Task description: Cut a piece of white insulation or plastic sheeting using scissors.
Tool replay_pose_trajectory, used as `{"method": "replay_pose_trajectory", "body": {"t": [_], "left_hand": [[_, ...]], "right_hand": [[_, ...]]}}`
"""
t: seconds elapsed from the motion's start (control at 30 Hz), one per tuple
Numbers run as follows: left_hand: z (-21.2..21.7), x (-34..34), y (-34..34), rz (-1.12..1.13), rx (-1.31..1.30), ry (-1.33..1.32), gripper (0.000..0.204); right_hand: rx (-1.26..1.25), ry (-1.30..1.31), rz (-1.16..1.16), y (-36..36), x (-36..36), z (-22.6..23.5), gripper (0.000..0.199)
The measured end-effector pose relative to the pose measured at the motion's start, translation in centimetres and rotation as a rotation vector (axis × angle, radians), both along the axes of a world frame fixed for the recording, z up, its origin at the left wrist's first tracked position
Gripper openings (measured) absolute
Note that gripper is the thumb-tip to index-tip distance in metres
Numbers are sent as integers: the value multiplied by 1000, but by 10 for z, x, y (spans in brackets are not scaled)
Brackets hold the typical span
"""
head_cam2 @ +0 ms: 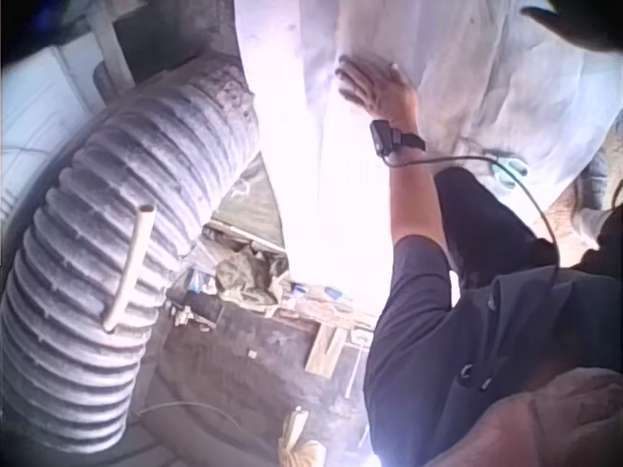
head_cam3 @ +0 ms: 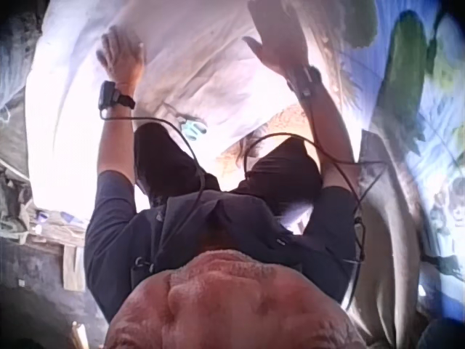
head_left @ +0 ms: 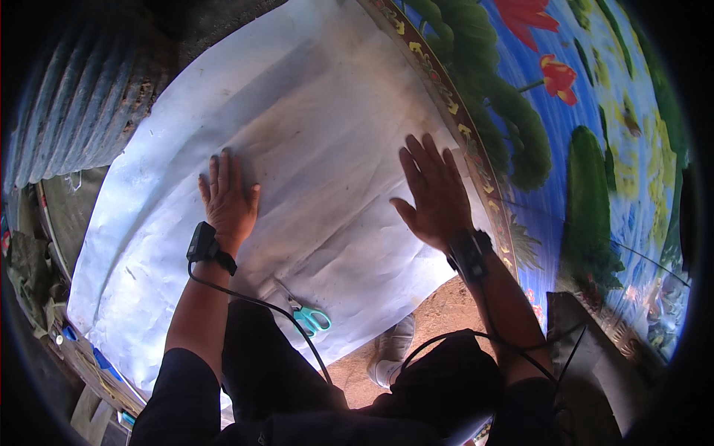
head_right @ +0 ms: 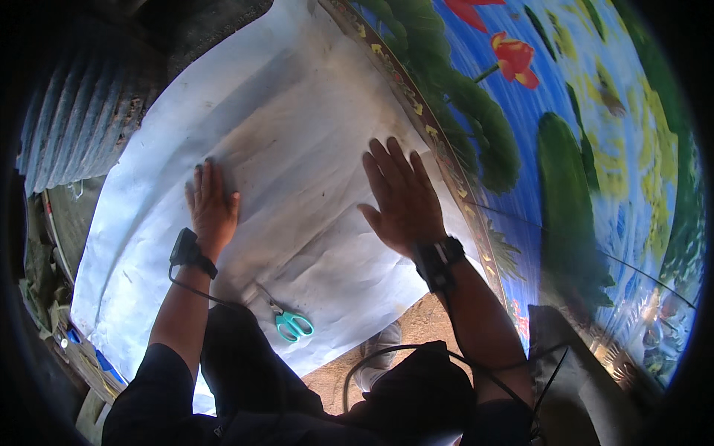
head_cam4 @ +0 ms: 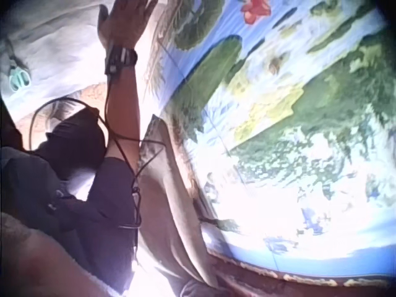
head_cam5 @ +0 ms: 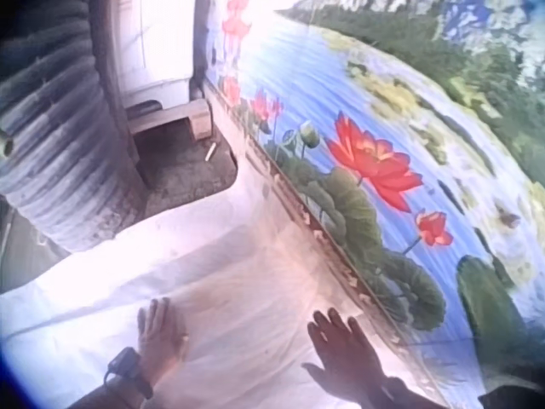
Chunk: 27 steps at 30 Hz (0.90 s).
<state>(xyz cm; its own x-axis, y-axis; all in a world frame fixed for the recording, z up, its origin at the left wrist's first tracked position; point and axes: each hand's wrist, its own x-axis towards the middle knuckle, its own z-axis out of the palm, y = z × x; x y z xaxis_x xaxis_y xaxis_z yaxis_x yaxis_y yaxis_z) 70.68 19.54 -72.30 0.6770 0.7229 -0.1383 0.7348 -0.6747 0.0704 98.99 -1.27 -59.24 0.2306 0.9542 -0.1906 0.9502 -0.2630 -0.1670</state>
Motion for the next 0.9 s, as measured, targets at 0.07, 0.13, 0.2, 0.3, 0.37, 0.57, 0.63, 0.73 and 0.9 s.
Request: {"method": "replay_pose_trajectory", "body": {"t": [0.07, 0.13, 0.2, 0.3, 0.37, 0.57, 0.63, 0.73, 0.9], "left_hand": [[2, 3, 1, 5, -3, -13, 68], [4, -2, 4, 23, 9, -3, 68], [-1, 3, 1, 23, -13, -23, 68], [-1, 2, -1, 24, -15, -18, 68], [3, -2, 2, 28, -1, -3, 69], [-5, 0, -2, 16, 37, -49, 68], [2, 6, -1, -1, 46, -30, 67], [-1, -8, 1, 10, 58, -29, 66], [23, -22, 16, -56, -181, -66, 68]], "right_hand": [[-48, -69, 39, 21, 9, -10, 76], [-58, -228, 15, 34, 13, -28, 74], [-79, -276, -16, 28, 24, -41, 73], [-203, -329, 24, 28, 31, -48, 74], [-314, -310, -23, 41, 20, -51, 77], [-314, -6, -230, 20, -66, -78, 89], [-309, 59, -340, 5, -75, -83, 93], [-279, 87, -334, 5, -88, -88, 94], [-315, 59, -323, 4, -85, -87, 95]]}}
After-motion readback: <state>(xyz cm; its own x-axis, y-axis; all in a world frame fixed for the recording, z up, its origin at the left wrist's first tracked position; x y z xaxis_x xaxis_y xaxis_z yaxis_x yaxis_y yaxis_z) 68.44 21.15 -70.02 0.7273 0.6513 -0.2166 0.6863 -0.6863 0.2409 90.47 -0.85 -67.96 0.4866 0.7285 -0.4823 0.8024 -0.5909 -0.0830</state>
